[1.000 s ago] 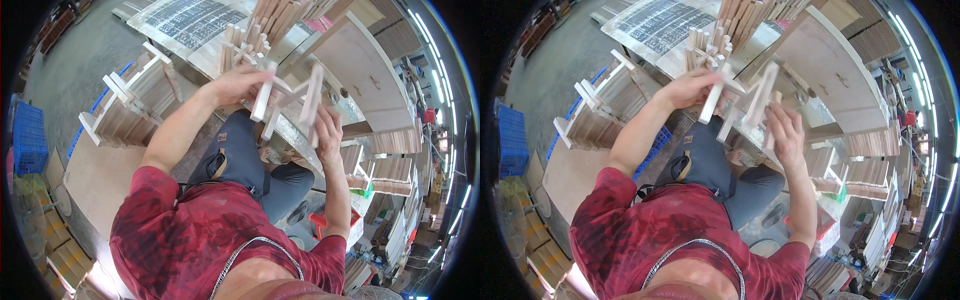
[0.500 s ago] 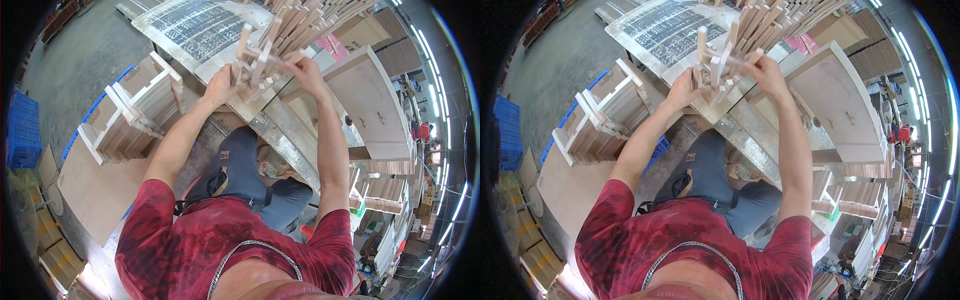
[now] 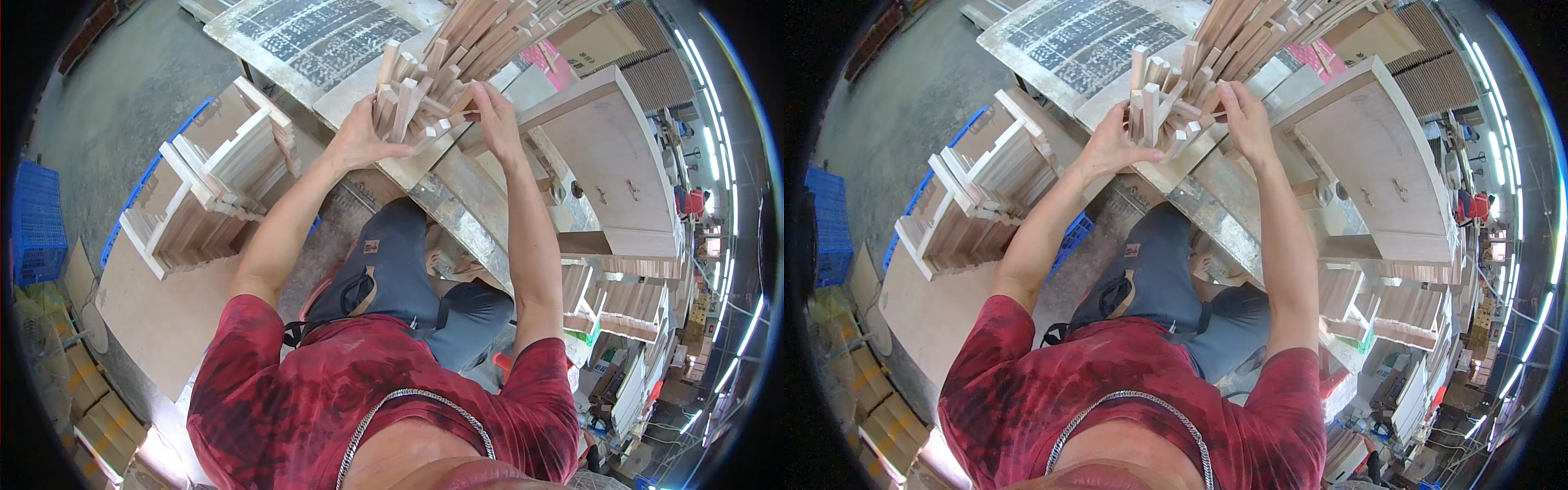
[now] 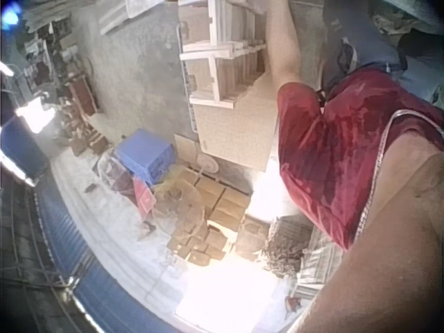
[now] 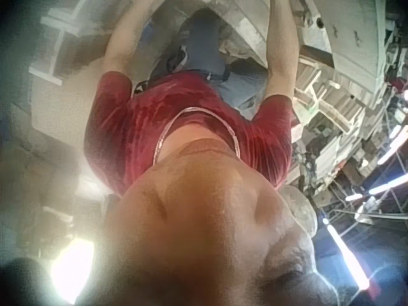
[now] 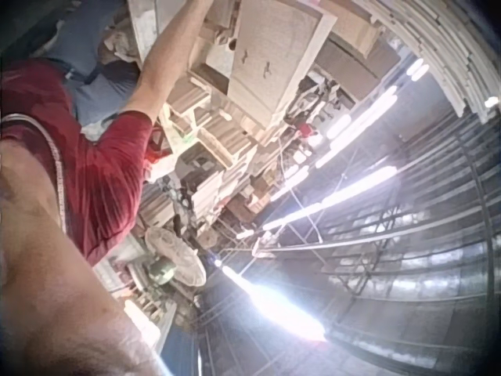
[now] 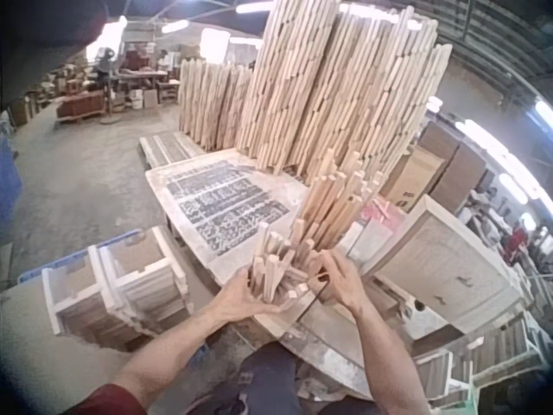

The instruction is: Assembling interlocking wooden slats to create cross-shaped furniture stands.

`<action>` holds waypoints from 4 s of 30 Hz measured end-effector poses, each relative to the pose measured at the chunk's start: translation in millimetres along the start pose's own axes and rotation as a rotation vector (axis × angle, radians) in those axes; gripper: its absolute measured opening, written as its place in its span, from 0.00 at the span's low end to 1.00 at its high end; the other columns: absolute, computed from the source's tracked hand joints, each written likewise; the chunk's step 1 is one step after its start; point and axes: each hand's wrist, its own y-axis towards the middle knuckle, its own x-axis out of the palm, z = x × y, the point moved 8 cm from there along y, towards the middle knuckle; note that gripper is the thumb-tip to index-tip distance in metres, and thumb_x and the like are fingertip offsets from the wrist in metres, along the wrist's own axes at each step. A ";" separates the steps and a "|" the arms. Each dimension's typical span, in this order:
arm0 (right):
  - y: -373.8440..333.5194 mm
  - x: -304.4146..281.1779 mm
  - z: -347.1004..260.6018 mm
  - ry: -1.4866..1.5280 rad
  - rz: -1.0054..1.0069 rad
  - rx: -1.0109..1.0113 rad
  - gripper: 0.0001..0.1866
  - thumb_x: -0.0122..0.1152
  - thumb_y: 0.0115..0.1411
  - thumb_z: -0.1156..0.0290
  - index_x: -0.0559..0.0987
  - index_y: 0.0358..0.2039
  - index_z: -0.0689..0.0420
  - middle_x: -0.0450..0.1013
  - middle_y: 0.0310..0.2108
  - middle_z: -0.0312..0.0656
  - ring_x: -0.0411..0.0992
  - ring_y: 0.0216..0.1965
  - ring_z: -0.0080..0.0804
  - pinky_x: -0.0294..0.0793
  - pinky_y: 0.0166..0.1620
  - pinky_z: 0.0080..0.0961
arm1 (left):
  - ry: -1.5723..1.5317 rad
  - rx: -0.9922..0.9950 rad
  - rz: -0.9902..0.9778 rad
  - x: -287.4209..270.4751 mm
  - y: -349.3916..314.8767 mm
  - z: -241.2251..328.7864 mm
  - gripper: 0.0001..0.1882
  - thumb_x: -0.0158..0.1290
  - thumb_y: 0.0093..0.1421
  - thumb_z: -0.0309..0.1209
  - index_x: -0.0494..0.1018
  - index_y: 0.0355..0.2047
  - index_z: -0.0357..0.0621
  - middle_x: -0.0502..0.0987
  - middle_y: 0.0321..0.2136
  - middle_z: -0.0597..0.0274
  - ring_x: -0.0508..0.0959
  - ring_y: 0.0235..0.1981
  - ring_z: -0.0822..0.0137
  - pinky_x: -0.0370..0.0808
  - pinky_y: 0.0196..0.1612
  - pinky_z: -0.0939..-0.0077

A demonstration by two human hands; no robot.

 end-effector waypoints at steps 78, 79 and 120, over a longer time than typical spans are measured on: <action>-494.8 -348.5 95.2 -1.368 0.287 0.335 0.13 0.67 0.50 0.76 0.77 0.36 0.63 0.73 0.37 0.53 0.70 0.46 0.58 0.71 0.48 0.50 | 1.257 -0.287 0.219 -216.4 -151.5 108.1 0.31 0.69 0.48 0.46 0.79 0.49 0.43 0.81 0.48 0.49 0.75 0.56 0.50 0.68 0.59 0.60; -480.2 -347.5 94.5 -1.356 0.263 0.297 0.13 0.67 0.50 0.76 0.77 0.36 0.63 0.73 0.37 0.53 0.70 0.46 0.58 0.71 0.48 0.50 | 1.210 -0.390 0.163 -220.8 -161.4 98.7 0.30 0.68 0.48 0.46 0.80 0.49 0.44 0.81 0.47 0.51 0.74 0.57 0.52 0.67 0.60 0.60; -349.0 -28.1 46.8 0.469 0.174 0.405 0.09 0.67 0.62 0.71 0.81 0.38 0.64 0.78 0.29 0.35 0.71 0.29 0.15 0.68 0.32 0.16 | -0.528 -0.378 -1.088 193.7 -149.2 133.8 0.14 0.62 0.61 0.33 0.80 0.41 0.35 0.84 0.31 0.57 0.83 0.32 0.70 0.79 0.37 0.79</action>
